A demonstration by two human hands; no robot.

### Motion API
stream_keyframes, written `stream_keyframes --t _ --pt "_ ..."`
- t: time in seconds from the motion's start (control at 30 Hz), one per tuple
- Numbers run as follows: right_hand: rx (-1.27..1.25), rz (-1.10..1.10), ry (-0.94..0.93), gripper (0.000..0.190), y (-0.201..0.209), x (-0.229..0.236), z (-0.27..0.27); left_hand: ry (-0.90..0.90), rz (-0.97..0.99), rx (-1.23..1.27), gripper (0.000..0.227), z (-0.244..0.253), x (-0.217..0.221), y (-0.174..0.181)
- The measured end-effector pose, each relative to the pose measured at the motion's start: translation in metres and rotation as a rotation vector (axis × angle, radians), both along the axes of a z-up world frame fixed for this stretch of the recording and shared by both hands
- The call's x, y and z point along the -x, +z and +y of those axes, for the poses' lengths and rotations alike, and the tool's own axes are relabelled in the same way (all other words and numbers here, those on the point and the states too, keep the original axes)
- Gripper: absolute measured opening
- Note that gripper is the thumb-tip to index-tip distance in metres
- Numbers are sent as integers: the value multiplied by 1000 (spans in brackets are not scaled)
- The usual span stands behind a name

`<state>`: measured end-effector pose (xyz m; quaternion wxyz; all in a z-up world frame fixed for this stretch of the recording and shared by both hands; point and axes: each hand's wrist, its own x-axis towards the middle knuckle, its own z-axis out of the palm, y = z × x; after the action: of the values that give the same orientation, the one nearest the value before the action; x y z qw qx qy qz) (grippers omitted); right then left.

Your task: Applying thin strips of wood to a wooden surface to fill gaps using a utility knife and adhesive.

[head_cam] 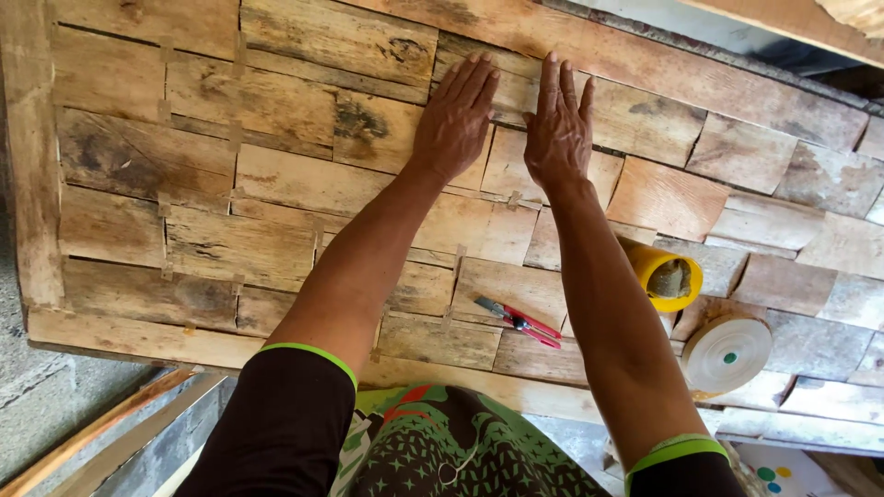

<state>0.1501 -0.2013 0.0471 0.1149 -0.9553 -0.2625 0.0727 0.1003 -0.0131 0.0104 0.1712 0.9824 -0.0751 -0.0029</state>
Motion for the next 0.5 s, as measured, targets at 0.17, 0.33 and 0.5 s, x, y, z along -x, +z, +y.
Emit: stream_keyframes --t 0.17,0.33,0.5 --pt "33 39 -24 82 -1 10 4 8 -5 52 52 0 4 9" --pt "-110 -29 -11 78 -5 11 -2 16 -41 97 51 -2 2 -3" --pt "-177 -145 24 83 -8 1 -1 91 -192 79 55 0 -10 -23"
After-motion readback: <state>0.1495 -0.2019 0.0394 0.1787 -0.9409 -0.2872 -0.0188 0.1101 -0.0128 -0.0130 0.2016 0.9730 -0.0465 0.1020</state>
